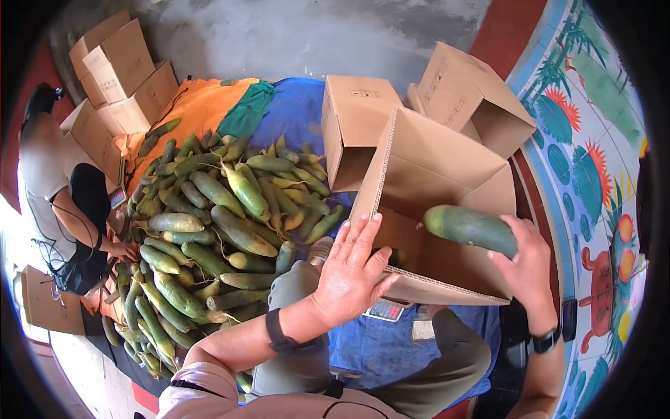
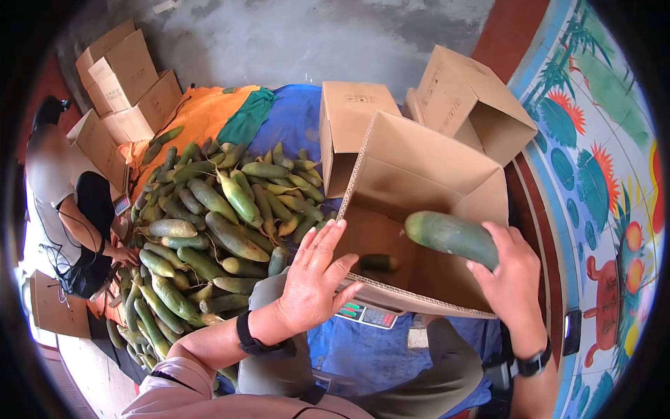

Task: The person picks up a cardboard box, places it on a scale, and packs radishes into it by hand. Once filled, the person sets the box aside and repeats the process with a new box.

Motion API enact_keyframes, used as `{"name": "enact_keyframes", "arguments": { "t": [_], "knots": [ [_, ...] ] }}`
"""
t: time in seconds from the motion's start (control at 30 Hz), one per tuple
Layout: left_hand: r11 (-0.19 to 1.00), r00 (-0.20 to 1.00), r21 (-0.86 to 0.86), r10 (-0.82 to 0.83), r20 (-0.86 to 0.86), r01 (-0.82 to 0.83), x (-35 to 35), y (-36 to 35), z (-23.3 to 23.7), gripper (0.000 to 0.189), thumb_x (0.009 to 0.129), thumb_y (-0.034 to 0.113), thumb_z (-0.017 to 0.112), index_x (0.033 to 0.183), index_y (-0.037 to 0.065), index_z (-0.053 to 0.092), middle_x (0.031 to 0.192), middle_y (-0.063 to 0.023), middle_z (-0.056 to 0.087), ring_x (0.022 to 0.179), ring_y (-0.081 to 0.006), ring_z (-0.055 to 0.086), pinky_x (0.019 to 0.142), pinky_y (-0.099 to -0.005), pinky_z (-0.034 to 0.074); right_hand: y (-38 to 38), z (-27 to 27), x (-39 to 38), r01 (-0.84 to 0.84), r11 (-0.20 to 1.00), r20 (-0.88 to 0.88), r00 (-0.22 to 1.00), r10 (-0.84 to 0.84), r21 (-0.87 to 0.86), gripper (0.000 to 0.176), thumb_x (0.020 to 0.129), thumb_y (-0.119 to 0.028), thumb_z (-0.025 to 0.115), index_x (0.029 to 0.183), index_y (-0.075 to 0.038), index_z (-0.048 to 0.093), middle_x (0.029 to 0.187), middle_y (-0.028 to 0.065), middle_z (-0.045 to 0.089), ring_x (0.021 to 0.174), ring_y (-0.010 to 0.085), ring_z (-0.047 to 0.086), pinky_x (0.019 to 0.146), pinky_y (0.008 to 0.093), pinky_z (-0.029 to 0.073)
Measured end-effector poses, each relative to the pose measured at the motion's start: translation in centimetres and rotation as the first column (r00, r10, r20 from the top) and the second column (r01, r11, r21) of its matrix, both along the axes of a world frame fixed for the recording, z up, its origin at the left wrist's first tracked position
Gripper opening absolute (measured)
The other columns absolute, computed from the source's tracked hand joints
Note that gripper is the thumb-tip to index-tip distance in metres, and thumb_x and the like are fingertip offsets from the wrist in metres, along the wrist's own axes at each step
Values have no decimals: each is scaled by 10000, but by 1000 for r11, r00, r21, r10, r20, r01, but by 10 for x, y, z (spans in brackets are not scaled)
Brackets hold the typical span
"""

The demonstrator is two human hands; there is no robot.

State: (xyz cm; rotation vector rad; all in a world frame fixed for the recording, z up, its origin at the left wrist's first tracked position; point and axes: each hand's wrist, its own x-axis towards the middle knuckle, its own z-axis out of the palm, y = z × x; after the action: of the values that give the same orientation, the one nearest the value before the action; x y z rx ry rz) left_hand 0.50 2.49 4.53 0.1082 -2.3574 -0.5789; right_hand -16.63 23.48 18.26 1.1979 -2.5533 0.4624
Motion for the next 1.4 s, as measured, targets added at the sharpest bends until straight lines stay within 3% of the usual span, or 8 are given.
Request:
{"name": "enact_keyframes", "arguments": {
  "t": [0.27,0.6,0.73,0.8,0.93,1.0,1.13,1.4],
  "knots": [
    [1000,998,19,16,-61,-15,-2,-1,-7,387,768,342,745,1024,78,625,1419,-277,407,1316,-405,429,1083,-533,295,-89,-70,-80,-135,748,233,972,-27,650,542,746,-292,754,1202,-58,579,1063,163,647,1024,339,614,896,431,477],
    [999,999,33,-21,-37,22,1,-4,-6,366,738,378,745,959,106,637,1426,-268,411,1333,-409,411,1092,-584,237,-114,-176,-124,-445,625,583,812,-20,641,402,813,-168,673,1185,-29,610,1139,225,639,1102,348,601,926,427,474],
    [999,999,20,-34,-37,34,-2,-10,-4,332,763,364,725,944,99,639,1423,-267,416,1309,-415,432,1093,-572,232,-125,-106,-114,-345,688,661,705,-258,638,316,873,-93,550,1164,16,605,860,101,669,758,195,630,680,356,529],
    [1000,999,15,-21,-30,21,-2,-10,-4,319,757,371,721,907,104,631,1420,-249,432,1304,-412,437,1073,-578,262,-110,-76,-112,-464,727,653,756,28,506,303,919,-144,547,1172,17,587,926,114,661,785,185,620,735,345,523],
    [999,998,-33,18,-62,-21,-6,-10,-6,319,764,340,728,881,58,635,1419,-253,430,1298,-408,444,1073,-558,281,-66,4,-40,-324,879,556,827,84,349,249,935,-136,564,1130,17,598,916,89,637,872,155,599,789,292,489],
    [999,997,-38,15,-81,-18,-6,-8,-7,277,760,272,735,902,54,639,1421,-247,431,1301,-395,442,1075,-556,291,-32,21,0,-223,973,182,961,210,55,240,934,-171,579,1101,-5,624,928,117,664,851,206,636,743,312,501],
    [998,990,-12,64,-127,-66,-11,-5,-9,253,721,177,759,913,59,645,1411,-215,447,1300,-365,444,1080,-553,301,60,19,40,22,975,74,997,-6,-220,210,957,-120,566,1124,-10,630,929,40,630,818,114,579,710,250,466],
    [993,981,-33,106,-164,-112,-17,2,-11,215,761,123,711,945,39,637,1405,-191,455,1242,-390,463,1093,-529,307,241,-164,-11,514,856,770,565,-297,-47,170,919,-116,502,996,-36,631,763,43,629,630,89,604,521,214,435]
  ]
}}
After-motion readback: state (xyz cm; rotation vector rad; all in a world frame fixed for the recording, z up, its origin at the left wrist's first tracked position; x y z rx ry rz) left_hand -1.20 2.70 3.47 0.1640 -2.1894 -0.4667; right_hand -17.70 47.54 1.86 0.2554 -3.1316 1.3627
